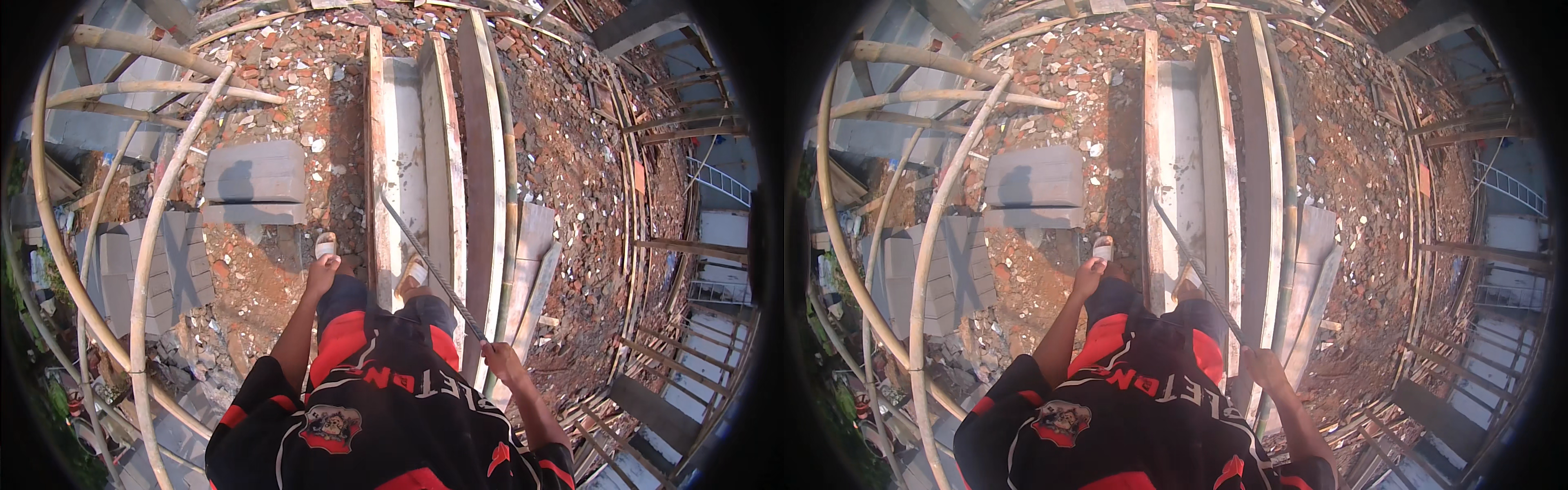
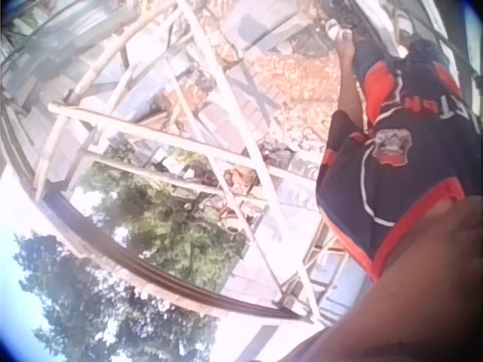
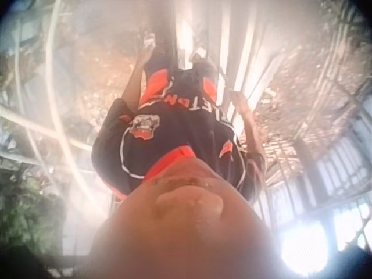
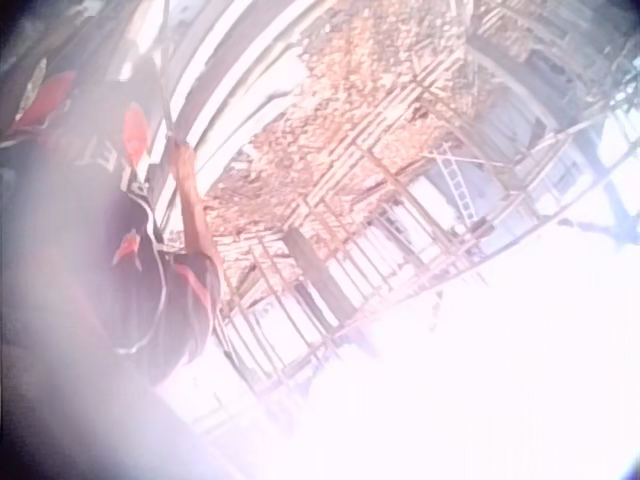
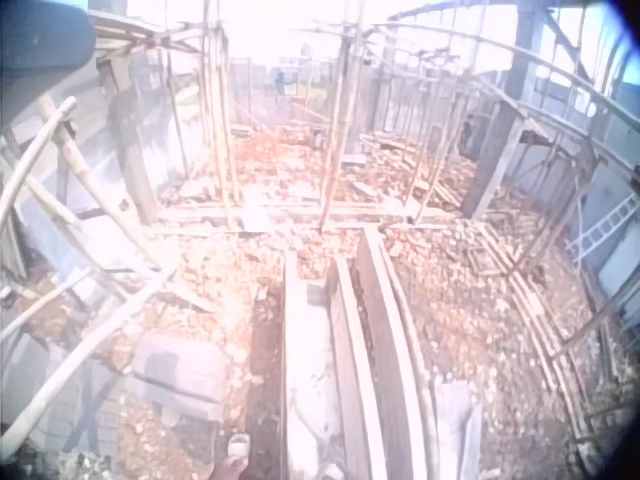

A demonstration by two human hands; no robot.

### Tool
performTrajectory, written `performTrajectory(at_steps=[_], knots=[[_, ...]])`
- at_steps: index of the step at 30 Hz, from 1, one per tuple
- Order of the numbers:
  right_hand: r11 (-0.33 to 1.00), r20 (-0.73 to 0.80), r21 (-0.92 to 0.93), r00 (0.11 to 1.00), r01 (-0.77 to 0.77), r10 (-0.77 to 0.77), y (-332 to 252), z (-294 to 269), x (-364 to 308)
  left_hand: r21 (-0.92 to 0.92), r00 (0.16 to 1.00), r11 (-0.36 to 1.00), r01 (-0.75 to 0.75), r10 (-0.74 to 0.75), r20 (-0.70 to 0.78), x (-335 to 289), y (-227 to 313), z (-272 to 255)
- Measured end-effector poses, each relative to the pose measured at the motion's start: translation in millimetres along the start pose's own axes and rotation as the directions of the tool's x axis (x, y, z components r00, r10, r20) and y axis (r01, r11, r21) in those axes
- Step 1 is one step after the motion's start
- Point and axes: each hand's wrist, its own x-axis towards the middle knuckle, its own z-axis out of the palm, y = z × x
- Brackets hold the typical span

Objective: The person uses a long metal bar to pry and pull rebar rods from a concrete structure at a construction site. They repeatedly insert the bar under the rebar, lever it upward, and pull the rods free, then pass them to a coworker.

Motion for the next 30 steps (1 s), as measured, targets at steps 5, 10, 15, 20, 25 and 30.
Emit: performTrajectory(at_steps=[5, 10, 15, 20, 25, 30], knots=[[0.988, 0.067, 0.114, 0.993, -0.105, 0.097, -96.3, 12.4, 20.1, -0.051, 0.979, 0.996, -0.07, 0.079, 0.19, 85.6, -8.5, 1.0], [0.667, 0.376, 0.567, 0.872, -0.484, 0.313, -206.5, 25.3, 28.4, -0.181, 0.8, 0.859, 0.479, -0.342, 0.494, 167.6, -2.8, 24.9], [0.526, 0.429, 0.642, 0.83, -0.558, 0.356, -294.6, 13.7, 45.5, -0.46, 0.588, 0.371, 0.807, -0.425, 0.688, 218.1, 30.3, 51.2], [0.401, 0.463, 0.708, 0.81, -0.582, 0.36, -352.4, -35.3, 49.7, -0.481, 0.773, 0.635, 0.604, -0.322, 0.546, 225.9, 70.4, 68.1], [0.765, 0.324, 0.482, 0.898, -0.427, 0.297, -434.9, -74.3, 59.0, -0.737, 0.762, 0.205, 0.645, -0.097, 0.64, 248.6, 25.4, 98.5], [0.984, 0.066, -0.172, 0.996, -0.039, 0.051, -445.2, -98.2, 51.3, 0.228, 0.655, 0.643, -0.731, 0.568, 0.499, 253.0, 36.8, 126.4]])
